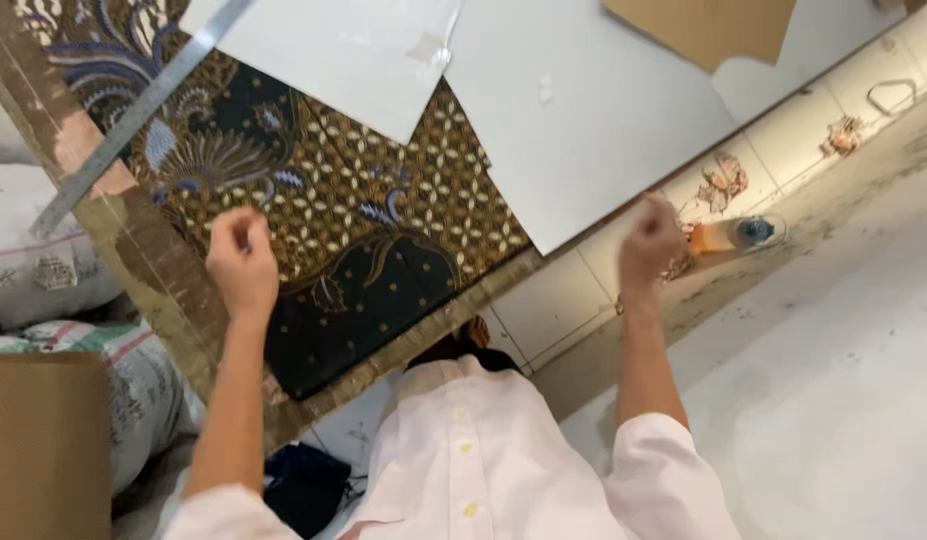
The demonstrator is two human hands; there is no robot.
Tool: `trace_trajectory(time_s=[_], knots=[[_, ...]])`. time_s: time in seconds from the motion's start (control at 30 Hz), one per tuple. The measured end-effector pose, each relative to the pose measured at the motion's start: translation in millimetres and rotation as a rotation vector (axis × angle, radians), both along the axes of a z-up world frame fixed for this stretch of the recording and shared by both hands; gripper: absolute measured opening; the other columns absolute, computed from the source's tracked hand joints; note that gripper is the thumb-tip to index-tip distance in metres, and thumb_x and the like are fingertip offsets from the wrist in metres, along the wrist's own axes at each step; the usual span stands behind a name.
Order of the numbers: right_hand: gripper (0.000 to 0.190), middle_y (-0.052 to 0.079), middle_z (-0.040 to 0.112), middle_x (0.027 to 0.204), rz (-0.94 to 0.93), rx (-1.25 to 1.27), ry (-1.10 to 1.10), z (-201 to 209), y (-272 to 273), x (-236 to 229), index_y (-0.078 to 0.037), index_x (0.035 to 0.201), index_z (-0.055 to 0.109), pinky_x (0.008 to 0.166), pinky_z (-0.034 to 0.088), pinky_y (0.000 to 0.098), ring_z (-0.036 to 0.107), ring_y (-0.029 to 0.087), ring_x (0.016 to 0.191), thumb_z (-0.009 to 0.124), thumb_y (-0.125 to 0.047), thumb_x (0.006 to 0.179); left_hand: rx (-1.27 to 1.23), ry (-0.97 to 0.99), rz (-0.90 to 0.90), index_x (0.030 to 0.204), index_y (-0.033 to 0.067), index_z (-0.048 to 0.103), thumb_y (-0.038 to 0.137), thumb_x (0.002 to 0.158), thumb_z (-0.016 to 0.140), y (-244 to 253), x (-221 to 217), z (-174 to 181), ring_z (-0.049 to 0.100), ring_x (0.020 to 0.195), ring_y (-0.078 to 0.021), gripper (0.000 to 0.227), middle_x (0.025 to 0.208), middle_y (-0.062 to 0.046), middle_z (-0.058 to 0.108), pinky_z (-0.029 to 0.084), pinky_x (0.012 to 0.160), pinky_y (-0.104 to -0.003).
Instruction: The person measures a patterned fabric laid on a wooden table using a metal ruler and chalk. They align the ruler horizontally and vertically, mark measurements with chalk, and adjust the fabric as needed.
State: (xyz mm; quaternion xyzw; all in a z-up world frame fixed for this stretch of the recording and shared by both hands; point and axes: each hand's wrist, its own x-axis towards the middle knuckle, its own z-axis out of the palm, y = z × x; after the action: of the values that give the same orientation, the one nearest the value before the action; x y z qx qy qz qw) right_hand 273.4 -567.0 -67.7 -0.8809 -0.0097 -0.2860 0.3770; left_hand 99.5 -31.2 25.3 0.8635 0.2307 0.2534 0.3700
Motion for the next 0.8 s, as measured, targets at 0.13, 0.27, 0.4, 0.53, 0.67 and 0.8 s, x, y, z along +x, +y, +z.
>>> trace_trajectory(time_s=[0.13,0.27,0.4,0.53,0.67,0.8], knots=[[0.020,0.008,0.072,0.081,0.383,0.277,0.407,41,159,58,-0.002,0.114,0.070,0.049,0.057,0.0245,0.069,0.012,0.059,0.059,-0.013,0.101,0.249,0.252,-0.121,0.136,0.0025,0.058,0.014,0.106,0.063,50,108,-24,0.058,0.121,-0.0359,0.032,0.132,-0.021,0.059,0.051,0.098,-0.047],[0.028,0.015,0.069,0.093,0.415,0.806,0.867,61,287,80,0.007,0.117,0.063,0.045,0.053,0.0311,0.074,0.021,0.064,0.064,-0.013,0.097,0.469,0.439,0.074,0.148,0.0053,0.048,0.016,0.099,0.062,128,157,-28,0.039,0.136,-0.0451,0.053,0.151,-0.024,0.040,0.038,0.104,-0.060],[0.040,0.015,0.070,0.096,0.339,0.681,0.789,49,328,89,0.004,0.128,0.050,0.045,0.052,0.0291,0.070,0.016,0.063,0.062,-0.009,0.091,0.482,0.681,0.157,0.152,0.0128,0.042,0.024,0.094,0.059,190,175,-38,0.039,0.135,-0.0449,0.061,0.146,-0.023,0.042,0.034,0.102,-0.067],[0.043,0.013,0.064,0.086,0.305,0.716,0.837,33,338,97,0.008,0.125,0.051,0.041,0.040,0.0294,0.061,0.017,0.057,0.068,-0.011,0.090,0.401,0.863,0.111,0.144,0.0117,0.053,0.035,0.104,0.057,219,177,-43,0.047,0.133,-0.0389,0.047,0.142,-0.020,0.052,0.039,0.107,-0.060],[0.043,0.008,0.058,0.081,0.308,0.786,0.997,49,350,109,0.016,0.121,0.059,0.039,0.035,0.0270,0.052,0.013,0.055,0.071,-0.015,0.095,0.446,0.902,0.012,0.132,0.0070,0.059,0.041,0.098,0.062,236,184,-36,0.052,0.128,-0.0344,0.049,0.135,-0.018,0.057,0.044,0.102,-0.054],[0.038,0.013,0.065,0.095,0.359,0.613,0.878,60,366,116,0.003,0.131,0.049,0.045,0.059,0.0278,0.067,0.016,0.063,0.055,-0.007,0.095,0.150,0.945,-0.104,0.124,0.0059,0.063,0.036,0.106,0.054,229,179,-15,0.070,0.099,-0.0354,0.036,0.106,-0.016,0.073,0.057,0.084,-0.050]])
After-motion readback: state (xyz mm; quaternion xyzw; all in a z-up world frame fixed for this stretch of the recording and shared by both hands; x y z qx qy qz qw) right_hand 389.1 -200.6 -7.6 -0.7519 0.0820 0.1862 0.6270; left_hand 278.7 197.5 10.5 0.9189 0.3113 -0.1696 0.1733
